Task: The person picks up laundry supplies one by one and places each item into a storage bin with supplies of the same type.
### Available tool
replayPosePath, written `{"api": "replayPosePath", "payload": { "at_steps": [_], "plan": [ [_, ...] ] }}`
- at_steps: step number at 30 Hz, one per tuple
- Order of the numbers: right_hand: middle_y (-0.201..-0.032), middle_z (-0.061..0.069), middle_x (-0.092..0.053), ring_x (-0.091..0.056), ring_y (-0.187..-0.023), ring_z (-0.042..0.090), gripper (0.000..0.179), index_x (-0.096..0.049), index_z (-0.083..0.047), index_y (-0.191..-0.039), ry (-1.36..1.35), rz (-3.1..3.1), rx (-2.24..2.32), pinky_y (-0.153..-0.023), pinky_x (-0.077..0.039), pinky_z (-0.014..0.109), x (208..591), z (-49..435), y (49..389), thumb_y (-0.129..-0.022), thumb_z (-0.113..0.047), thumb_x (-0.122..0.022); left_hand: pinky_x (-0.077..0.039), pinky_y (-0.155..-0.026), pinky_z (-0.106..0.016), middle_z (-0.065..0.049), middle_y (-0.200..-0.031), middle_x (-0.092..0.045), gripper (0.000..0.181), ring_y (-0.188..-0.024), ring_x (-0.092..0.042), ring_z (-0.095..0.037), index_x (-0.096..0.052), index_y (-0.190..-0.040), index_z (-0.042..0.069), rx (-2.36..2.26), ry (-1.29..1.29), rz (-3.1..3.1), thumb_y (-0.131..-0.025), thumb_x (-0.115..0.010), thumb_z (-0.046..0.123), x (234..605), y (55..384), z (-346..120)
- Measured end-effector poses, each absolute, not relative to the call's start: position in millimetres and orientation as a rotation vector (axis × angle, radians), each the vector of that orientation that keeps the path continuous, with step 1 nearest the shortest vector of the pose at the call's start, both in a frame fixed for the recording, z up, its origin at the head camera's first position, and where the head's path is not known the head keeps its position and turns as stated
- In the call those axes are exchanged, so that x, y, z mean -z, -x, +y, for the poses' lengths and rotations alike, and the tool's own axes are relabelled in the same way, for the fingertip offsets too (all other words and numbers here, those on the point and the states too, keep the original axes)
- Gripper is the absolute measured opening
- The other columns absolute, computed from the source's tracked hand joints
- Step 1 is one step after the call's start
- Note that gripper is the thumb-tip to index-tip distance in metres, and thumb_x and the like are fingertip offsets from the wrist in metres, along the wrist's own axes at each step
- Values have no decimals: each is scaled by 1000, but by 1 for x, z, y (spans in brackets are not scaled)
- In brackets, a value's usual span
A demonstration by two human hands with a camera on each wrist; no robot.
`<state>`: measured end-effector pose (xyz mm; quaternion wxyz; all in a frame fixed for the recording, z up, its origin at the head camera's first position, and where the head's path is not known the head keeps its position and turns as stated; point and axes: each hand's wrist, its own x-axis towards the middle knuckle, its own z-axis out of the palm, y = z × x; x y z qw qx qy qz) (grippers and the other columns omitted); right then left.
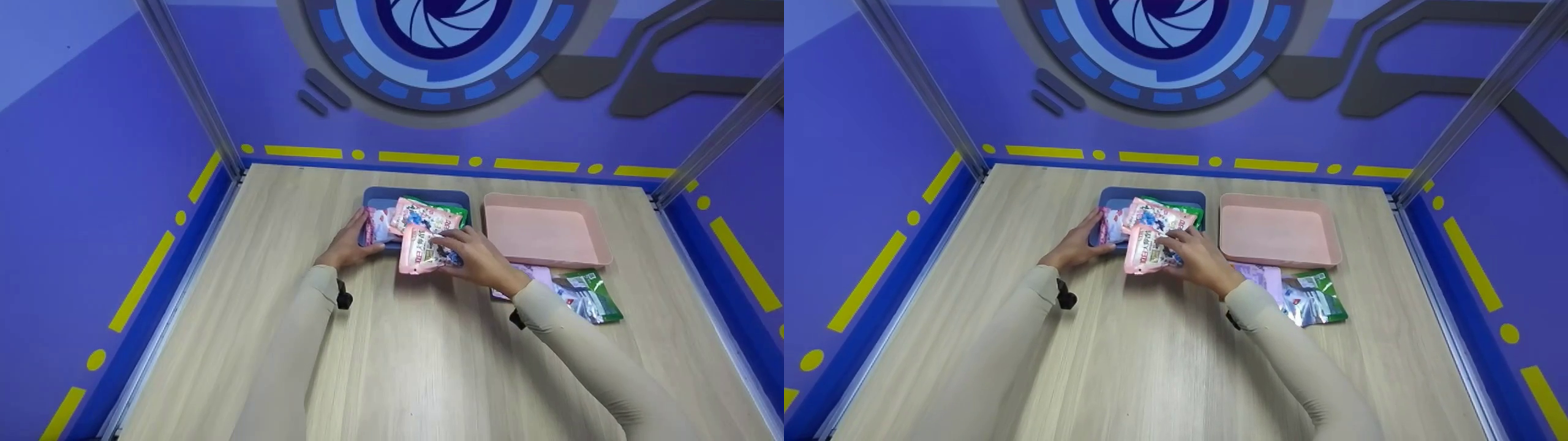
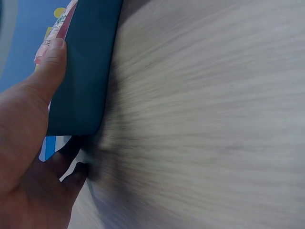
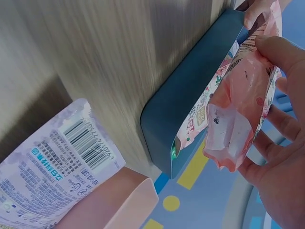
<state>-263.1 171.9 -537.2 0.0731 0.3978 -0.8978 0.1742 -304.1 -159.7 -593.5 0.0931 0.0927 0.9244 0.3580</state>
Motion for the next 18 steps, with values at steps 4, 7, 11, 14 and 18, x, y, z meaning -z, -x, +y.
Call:
{"api": "replayPosePath", "payload": {
  "at_steps": [4, 7, 11, 14, 18],
  "plan": [
    [-136, 12, -65, -58, -117, 34, 60, -66, -18, -138, -1193, -2699, -512, -101, -52, 53, 536, 171, 266, -84, -29, -88, -12, -128, -38, -7, -173, -3, 104, -158, -9, -27, -9, -166, 10, -1065, -278, 2750, -93, -75, 44, 594, 305, -160],
    [-136, 11, -65, -58, -117, 33, 59, -67, -18, -138, -1190, -2704, -505, -102, -52, 52, 535, 171, 269, -84, -30, -88, -12, -128, -38, -8, -173, -4, 104, -158, -9, -27, -9, -166, 10, -1064, -281, 2753, -93, -75, 45, 594, 305, -160],
    [-136, 9, -65, -58, -118, 33, 60, -66, -20, -139, -1187, -2706, -508, -102, -52, 53, 534, 171, 271, -84, -30, -88, -13, -127, -38, -9, -173, -4, 103, -158, -9, -27, -10, -166, 9, -1062, -285, 2756, -94, -74, 44, 593, 304, -160],
    [-136, 9, -65, -58, -120, 34, 61, -65, -20, -140, -1186, -2699, -509, -104, -50, 55, 534, 170, 273, -84, -29, -88, -13, -127, -38, -9, -173, -4, 103, -158, -9, -28, -10, -166, 9, -1067, -287, 2757, -94, -75, 43, 593, 303, -160],
    [-136, 9, -65, -57, -125, 34, 63, -63, -19, -141, -1181, -2698, -499, -107, -48, 56, 533, 169, 276, -84, -30, -87, -14, -127, -39, -10, -173, -5, 102, -158, -11, -28, -12, -165, 8, -1075, -305, 2766, -93, -75, 42, 594, 303, -160]
  ]
}}
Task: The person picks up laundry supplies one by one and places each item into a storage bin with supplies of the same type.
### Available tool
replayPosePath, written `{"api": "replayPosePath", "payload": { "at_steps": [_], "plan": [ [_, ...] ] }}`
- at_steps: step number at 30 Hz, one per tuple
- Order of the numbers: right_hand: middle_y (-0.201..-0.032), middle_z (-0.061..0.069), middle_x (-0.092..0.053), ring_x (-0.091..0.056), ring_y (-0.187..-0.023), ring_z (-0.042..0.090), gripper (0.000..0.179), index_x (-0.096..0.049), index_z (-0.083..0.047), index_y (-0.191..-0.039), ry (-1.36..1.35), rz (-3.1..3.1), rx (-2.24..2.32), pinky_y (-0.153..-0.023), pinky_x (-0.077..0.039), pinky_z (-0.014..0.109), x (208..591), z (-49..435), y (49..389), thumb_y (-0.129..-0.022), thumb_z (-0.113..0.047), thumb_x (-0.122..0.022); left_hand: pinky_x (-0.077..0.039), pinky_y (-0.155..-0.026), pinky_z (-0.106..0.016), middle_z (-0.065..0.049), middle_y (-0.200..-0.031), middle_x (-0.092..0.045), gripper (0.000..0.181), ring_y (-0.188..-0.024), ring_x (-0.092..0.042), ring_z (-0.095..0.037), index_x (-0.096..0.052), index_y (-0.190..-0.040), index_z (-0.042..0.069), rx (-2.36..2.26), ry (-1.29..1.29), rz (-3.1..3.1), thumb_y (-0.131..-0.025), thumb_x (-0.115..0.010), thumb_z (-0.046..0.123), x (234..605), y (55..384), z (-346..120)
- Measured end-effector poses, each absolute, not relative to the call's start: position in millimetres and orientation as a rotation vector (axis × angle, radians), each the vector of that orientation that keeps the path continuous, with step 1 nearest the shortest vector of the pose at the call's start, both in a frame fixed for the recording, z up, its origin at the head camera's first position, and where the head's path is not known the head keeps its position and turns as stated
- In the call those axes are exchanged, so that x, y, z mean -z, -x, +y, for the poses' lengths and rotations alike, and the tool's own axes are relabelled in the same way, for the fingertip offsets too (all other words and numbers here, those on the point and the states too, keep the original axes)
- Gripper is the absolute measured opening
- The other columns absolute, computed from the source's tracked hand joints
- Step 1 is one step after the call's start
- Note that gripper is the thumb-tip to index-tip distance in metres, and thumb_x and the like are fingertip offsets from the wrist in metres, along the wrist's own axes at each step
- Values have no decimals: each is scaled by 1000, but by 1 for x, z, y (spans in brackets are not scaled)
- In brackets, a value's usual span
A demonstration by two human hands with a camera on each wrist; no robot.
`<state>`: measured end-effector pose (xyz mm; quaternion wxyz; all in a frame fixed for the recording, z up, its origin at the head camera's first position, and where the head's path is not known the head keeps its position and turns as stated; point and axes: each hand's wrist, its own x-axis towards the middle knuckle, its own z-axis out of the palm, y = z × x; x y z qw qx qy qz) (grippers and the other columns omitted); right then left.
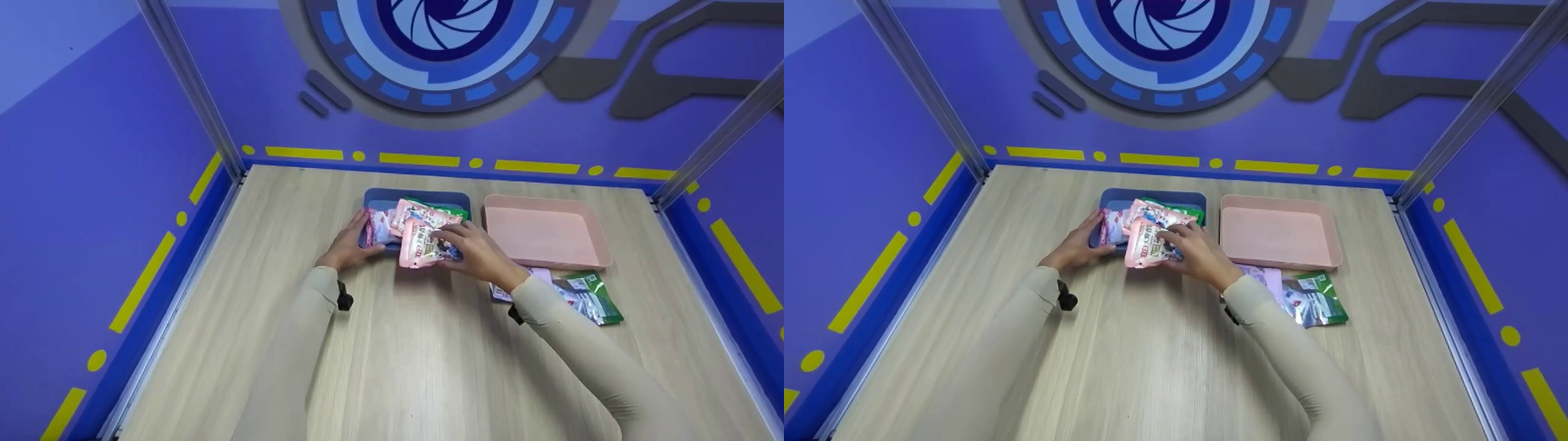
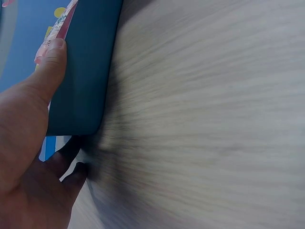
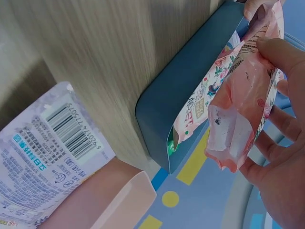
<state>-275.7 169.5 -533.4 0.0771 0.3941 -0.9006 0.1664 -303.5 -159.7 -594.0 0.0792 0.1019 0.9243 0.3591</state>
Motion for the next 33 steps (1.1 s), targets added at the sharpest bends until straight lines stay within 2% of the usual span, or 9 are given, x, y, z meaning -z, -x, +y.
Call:
{"api": "replayPosePath", "payload": {
  "at_steps": [10, 18, 26, 33],
  "plan": [
    [-140, 7, -63, -54, -129, 33, 64, -61, -20, -143, -1146, -2733, -503, -110, -45, 57, 531, 168, 279, -85, -31, -86, -14, -127, -40, -9, -173, -6, 102, -158, -11, -28, -14, -165, 7, -1085, -300, 2765, -93, -76, 42, 594, 303, -159],
    [-141, 11, -62, -55, -128, 36, 65, -62, -16, -142, -1147, -2701, -517, -109, -46, 57, 530, 169, 285, -85, -31, -87, -13, -127, -38, -7, -173, -4, 103, -158, -9, -26, -11, -166, 10, -1070, -272, 2756, -93, -75, 45, 593, 302, -159],
    [-145, 11, -59, -53, -132, 36, 70, -57, -19, -148, -1097, -2760, -513, -112, -42, 59, 528, 169, 291, -86, -33, -86, -13, -127, -38, -6, -174, -3, 103, -158, -9, -26, -10, -166, 12, -1075, -262, 2750, -93, -75, 45, 592, 302, -159],
    [-144, 13, -60, -55, -128, 38, 71, -56, -19, -148, -1083, -2771, -499, -109, -44, 61, 525, 167, 293, -85, -33, -86, -14, -127, -41, -7, -173, -5, 103, -158, -9, -28, -9, -166, 12, -1077, -256, 2740, -94, -74, 45, 590, 301, -158]
  ]
}}
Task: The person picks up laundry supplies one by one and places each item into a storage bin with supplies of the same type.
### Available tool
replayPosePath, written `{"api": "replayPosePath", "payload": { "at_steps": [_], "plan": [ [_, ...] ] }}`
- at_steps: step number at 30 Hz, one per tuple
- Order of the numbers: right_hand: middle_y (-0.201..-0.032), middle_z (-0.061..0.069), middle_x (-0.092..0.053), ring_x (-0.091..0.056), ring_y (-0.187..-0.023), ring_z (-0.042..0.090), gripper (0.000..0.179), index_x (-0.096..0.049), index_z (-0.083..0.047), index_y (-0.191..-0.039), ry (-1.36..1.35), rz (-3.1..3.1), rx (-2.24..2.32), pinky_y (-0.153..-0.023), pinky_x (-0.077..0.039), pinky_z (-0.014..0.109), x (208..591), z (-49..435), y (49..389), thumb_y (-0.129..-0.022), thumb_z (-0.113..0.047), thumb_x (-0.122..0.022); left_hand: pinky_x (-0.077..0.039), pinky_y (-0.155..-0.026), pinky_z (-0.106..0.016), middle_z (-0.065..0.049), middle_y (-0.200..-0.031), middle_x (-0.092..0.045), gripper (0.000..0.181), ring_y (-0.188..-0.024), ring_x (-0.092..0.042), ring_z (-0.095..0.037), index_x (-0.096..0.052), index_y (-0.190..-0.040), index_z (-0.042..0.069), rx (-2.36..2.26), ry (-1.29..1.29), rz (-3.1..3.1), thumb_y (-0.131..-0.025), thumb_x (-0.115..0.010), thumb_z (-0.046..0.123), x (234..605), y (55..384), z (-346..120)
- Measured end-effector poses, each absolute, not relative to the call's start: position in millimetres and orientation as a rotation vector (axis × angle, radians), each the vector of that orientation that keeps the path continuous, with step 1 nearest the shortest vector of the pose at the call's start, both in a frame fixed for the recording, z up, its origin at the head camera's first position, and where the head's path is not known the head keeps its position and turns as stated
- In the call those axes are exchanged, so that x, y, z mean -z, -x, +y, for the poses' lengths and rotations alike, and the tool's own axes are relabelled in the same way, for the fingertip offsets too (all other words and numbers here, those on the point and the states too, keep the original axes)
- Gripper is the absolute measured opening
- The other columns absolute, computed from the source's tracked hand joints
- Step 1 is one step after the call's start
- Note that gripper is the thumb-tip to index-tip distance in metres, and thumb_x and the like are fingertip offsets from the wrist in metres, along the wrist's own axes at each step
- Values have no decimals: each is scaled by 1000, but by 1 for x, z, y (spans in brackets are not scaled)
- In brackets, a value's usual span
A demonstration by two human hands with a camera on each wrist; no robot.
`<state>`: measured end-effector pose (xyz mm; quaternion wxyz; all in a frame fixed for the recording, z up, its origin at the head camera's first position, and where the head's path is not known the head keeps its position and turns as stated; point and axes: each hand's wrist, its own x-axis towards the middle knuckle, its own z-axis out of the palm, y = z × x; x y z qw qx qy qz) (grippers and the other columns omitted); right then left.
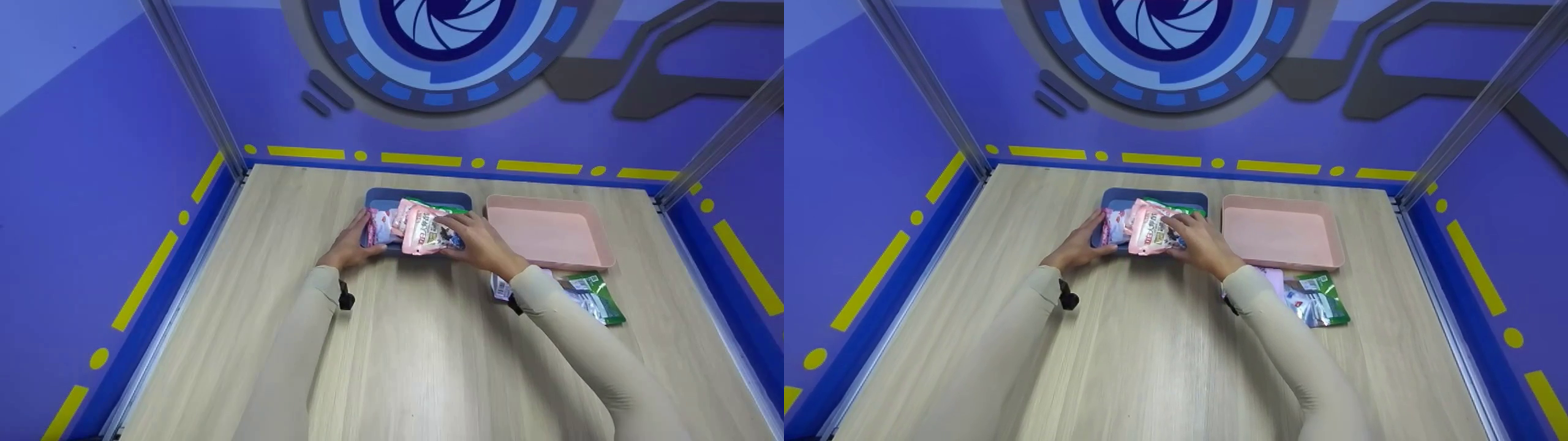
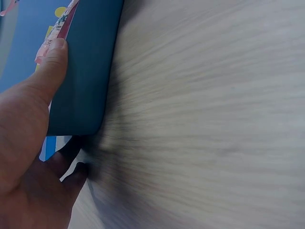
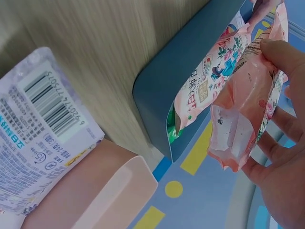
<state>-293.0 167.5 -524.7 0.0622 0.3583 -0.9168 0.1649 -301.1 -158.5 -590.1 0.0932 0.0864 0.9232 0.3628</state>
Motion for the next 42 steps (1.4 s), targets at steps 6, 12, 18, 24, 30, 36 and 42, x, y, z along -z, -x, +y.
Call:
{"api": "replayPosePath", "payload": {
  "at_steps": [6, 12, 18, 24, 30, 36, 42],
  "plan": [
    [-146, 13, -58, -53, -132, 42, 73, -52, -24, -152, -1041, -2826, -494, -110, -41, 64, 523, 166, 296, -88, -37, -83, -14, -127, -42, -7, -174, -4, 102, -158, -9, -27, -9, -166, 12, -1070, -249, 2741, -94, -74, 45, 589, 300, -158],
    [-144, 13, -60, -52, -132, 44, 75, -51, -22, -153, -1038, -2825, -505, -110, -41, 65, 523, 166, 301, -88, -40, -83, -14, -127, -40, -5, -174, -4, 101, -158, -10, -27, -10, -166, 13, -1073, -240, 2745, -94, -74, 44, 589, 299, -157],
    [-143, 13, -61, -54, -129, 42, 75, -51, -21, -152, -1008, -2815, -522, -109, -43, 64, 523, 165, 306, -87, -41, -83, -13, -128, -40, -3, -174, -2, 100, -158, -8, -26, -8, -167, 15, -1073, -221, 2736, -95, -73, 44, 592, 301, -157],
    [-146, 13, -58, -51, -133, 44, 77, -48, -24, -155, -974, -2854, -518, -110, -40, 66, 524, 165, 311, -87, -40, -83, -12, -128, -39, -1, -174, -1, 100, -158, -7, -24, -8, -167, 16, -1080, -210, 2725, -95, -73, 43, 593, 302, -158],
    [-144, 12, -59, -55, -129, 40, 77, -49, -20, -153, -1009, -2816, -510, -109, -44, 62, 524, 164, 313, -87, -31, -85, -13, -128, -39, -3, -174, -3, 103, -158, -9, -25, -9, -167, 13, -1071, -252, 2740, -94, -74, 45, 595, 303, -160],
    [-142, 14, -60, -56, -127, 41, 76, -50, -19, -153, -1023, -2792, -493, -107, -45, 61, 524, 163, 317, -87, -30, -85, -13, -128, -40, -2, -174, -1, 103, -158, -8, -25, -8, -167, 16, -1063, -239, 2733, -93, -73, 48, 594, 303, -159],
    [-140, 14, -62, -57, -125, 42, 76, -49, -17, -153, -1057, -2741, -499, -105, -47, 62, 524, 163, 322, -87, -29, -85, -13, -128, -39, -1, -174, -1, 104, -158, -8, -25, -7, -167, 16, -1046, -230, 2734, -93, -73, 50, 593, 302, -159]
  ]
}}
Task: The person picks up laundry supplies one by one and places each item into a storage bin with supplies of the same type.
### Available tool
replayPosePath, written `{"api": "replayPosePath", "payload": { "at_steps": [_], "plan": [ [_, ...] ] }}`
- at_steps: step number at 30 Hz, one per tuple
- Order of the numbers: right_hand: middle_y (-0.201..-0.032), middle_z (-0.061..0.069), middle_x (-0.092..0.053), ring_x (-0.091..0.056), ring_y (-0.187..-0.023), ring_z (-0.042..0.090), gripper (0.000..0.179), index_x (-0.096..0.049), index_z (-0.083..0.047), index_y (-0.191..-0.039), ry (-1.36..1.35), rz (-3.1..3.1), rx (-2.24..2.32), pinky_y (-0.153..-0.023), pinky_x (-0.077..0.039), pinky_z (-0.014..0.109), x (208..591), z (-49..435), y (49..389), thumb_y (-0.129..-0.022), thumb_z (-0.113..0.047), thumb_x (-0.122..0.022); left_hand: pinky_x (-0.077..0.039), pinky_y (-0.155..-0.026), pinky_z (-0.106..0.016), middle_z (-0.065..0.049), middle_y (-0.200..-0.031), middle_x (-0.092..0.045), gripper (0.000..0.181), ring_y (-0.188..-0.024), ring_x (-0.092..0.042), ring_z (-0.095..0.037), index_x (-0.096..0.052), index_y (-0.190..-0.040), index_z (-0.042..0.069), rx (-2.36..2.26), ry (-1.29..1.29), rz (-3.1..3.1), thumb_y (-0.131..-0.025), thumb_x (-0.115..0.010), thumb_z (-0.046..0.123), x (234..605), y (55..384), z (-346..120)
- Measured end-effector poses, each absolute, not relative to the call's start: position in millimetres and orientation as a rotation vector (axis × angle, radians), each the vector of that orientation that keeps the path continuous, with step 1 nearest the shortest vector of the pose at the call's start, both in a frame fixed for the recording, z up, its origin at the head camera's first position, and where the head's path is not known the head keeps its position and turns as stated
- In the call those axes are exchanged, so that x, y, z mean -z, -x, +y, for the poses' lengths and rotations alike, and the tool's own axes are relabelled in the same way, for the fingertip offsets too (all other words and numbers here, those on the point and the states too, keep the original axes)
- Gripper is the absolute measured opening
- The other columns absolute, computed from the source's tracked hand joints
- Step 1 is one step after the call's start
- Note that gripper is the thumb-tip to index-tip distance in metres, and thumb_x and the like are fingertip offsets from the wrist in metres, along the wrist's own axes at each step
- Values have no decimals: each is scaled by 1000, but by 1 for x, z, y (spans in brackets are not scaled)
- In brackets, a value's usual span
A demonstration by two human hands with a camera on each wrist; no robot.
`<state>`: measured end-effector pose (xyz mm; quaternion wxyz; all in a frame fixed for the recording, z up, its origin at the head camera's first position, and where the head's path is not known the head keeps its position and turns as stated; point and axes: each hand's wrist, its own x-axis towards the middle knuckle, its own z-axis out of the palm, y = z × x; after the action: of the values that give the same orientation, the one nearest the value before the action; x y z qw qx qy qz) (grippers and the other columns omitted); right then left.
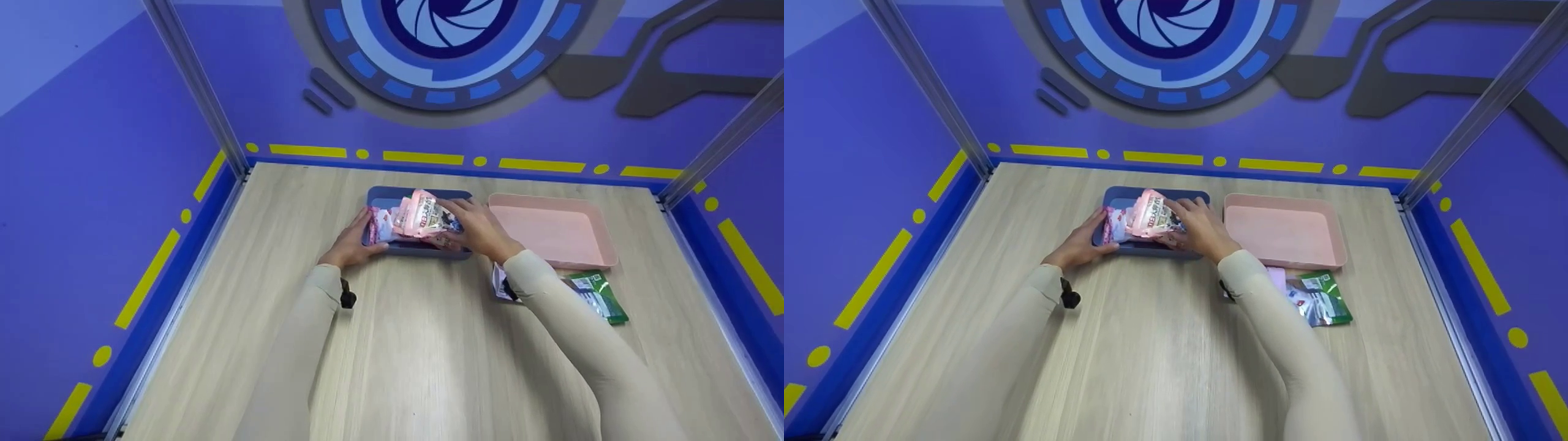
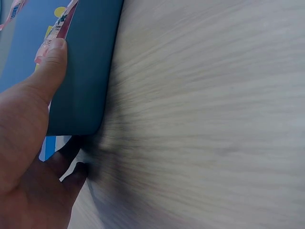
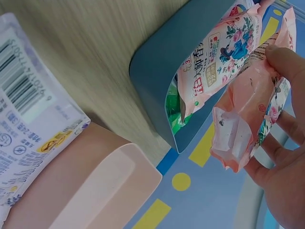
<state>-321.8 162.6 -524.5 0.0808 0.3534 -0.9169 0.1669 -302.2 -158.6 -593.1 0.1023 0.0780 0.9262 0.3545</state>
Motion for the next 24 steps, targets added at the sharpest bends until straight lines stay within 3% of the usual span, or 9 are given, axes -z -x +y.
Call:
{"api": "replayPosePath", "payload": {
  "at_steps": [9, 24],
  "plan": [
    [-138, 16, -63, -59, -120, 43, 75, -50, -16, -152, -1071, -2719, -497, -100, -49, 62, 524, 158, 329, -87, -27, -85, -12, -128, -39, -5, -174, -1, 104, -158, -7, -26, -8, -166, 13, -1062, -250, 2739, -94, -73, 47, 593, 302, -159],
    [-144, 16, -59, -53, -129, 45, 73, -46, -19, -155, -972, -2825, -403, -107, -38, 71, 521, 153, 339, -91, -32, -80, -12, -127, -38, -2, -174, -1, 103, -158, -7, -25, -10, -166, 13, -1074, -243, 2734, -93, -74, 47, 594, 303, -159]
  ]
}}
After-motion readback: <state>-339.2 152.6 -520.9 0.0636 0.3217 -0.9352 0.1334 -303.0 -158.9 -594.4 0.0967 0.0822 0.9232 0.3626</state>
